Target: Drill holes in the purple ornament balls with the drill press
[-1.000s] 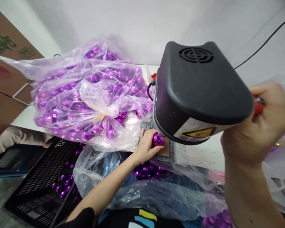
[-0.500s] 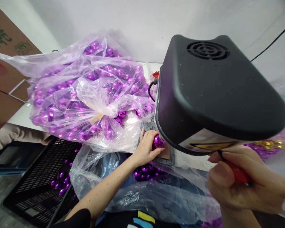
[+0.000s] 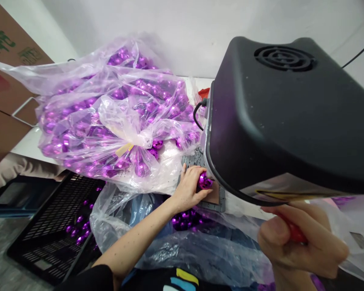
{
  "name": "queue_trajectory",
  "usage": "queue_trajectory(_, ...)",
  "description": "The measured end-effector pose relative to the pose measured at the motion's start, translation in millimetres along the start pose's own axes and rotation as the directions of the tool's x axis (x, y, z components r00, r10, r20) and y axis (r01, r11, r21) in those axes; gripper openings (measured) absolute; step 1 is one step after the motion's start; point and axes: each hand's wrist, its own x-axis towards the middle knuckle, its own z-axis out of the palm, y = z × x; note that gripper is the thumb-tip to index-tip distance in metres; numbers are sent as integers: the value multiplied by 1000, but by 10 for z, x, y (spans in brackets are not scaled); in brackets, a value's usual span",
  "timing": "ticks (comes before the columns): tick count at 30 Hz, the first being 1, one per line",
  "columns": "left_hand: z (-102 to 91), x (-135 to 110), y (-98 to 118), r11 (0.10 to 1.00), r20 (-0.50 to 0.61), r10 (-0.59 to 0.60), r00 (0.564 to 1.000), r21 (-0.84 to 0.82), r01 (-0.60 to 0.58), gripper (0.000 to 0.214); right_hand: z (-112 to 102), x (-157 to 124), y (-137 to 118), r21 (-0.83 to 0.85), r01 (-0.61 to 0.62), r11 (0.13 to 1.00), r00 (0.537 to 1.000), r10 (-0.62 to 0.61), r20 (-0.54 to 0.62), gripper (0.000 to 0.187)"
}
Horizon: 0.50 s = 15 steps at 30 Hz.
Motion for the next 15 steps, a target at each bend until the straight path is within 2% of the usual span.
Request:
queue_trajectory(5, -6, 5, 21, 1000, -11, 1, 1000, -23, -1, 51, 123, -82, 68, 16, 86, 996, 986, -83, -143, 8)
queue_trajectory(11, -7, -6, 13, 1000, 3, -7, 1000, -6, 7, 56, 244, -120, 97, 43, 145, 989, 958, -129, -255, 11)
queue_trajectory(15, 26, -5, -33, 1000, -44, 29, 999, 9, -29, 53, 405, -226, 168, 86, 139, 986, 962, -114, -247, 10)
